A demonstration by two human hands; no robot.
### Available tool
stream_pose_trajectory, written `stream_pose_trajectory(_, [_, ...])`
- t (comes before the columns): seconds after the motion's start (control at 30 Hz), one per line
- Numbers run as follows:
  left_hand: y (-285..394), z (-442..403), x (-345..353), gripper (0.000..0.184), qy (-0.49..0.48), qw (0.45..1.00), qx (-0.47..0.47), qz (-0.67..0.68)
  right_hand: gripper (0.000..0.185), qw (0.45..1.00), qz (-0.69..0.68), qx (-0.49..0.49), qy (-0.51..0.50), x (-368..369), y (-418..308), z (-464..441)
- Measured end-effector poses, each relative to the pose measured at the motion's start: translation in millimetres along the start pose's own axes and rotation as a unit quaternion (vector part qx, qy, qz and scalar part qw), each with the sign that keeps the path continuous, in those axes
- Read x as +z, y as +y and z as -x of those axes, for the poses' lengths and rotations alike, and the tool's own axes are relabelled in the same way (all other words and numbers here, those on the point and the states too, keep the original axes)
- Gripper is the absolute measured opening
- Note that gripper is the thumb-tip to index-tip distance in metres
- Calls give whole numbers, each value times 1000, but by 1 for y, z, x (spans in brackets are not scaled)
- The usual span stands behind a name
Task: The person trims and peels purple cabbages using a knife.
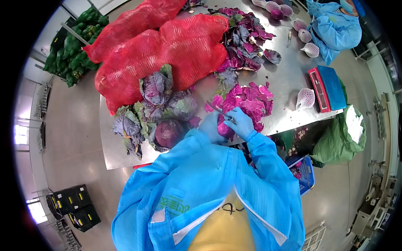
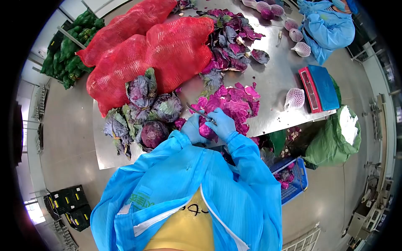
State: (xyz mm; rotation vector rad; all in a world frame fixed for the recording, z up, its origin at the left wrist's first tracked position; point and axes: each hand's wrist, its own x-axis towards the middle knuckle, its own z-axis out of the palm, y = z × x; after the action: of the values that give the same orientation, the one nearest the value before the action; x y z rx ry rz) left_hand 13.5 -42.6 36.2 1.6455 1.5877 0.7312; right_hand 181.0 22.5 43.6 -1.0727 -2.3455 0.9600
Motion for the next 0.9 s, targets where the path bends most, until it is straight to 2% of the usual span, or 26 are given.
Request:
stream_pose_trajectory(0.13, [2,-1,0,99,-13,998,9,-61,21,998,-19,-39,-49,-2,19,-8])
stream_pose_trajectory(0.23, [4,-1,0,117,-51,995,-35,-78,21,995,-60,-48,-58,-3,18,-8])
stream_pose_trajectory(0.37, [2,-5,1,119,-44,997,-53,-47,20,988,152,24,15,6,-1,4])
stream_pose_trajectory(0.4, [10,-4,-4,119,-52,995,-51,-73,19,981,187,16,47,12,-3,8])
stream_pose_trajectory(0.43, [14,-2,-6,119,-62,992,-50,-99,19,981,189,17,43,14,2,13])
stream_pose_trajectory(0.5, [-2,-1,1,118,-52,993,-33,-97,18,978,141,-15,154,24,17,20])
stream_pose_trajectory(0.53, [-6,-1,1,118,-34,997,-34,-68,19,960,42,4,278,29,30,22])
stream_pose_trajectory(0.57, [-8,-1,1,119,-14,999,-33,-37,20,940,-19,107,324,30,47,26])
stream_pose_trajectory(0.63, [-11,2,-1,120,1,999,-38,-31,27,920,-94,253,286,22,75,31])
stream_pose_trajectory(0.67, [-16,2,0,120,4,1000,-22,-21,27,920,-95,257,282,26,79,33])
stream_pose_trajectory(0.73, [-16,4,-3,123,-6,1000,-8,-23,48,909,-244,181,284,20,56,20])
stream_pose_trajectory(0.77, [-19,4,-1,123,-5,1000,-13,-21,48,911,-244,182,279,14,46,13])
stream_pose_trajectory(0.83, [-22,2,1,127,-12,999,22,-45,65,977,-172,6,128,5,32,0])
stream_pose_trajectory(0.87, [-22,1,0,130,-38,998,7,-39,65,977,-173,6,124,5,32,-5])
stream_pose_trajectory(0.9, [-22,2,-1,130,-37,999,3,-39,65,986,-152,-27,59,6,31,-9])
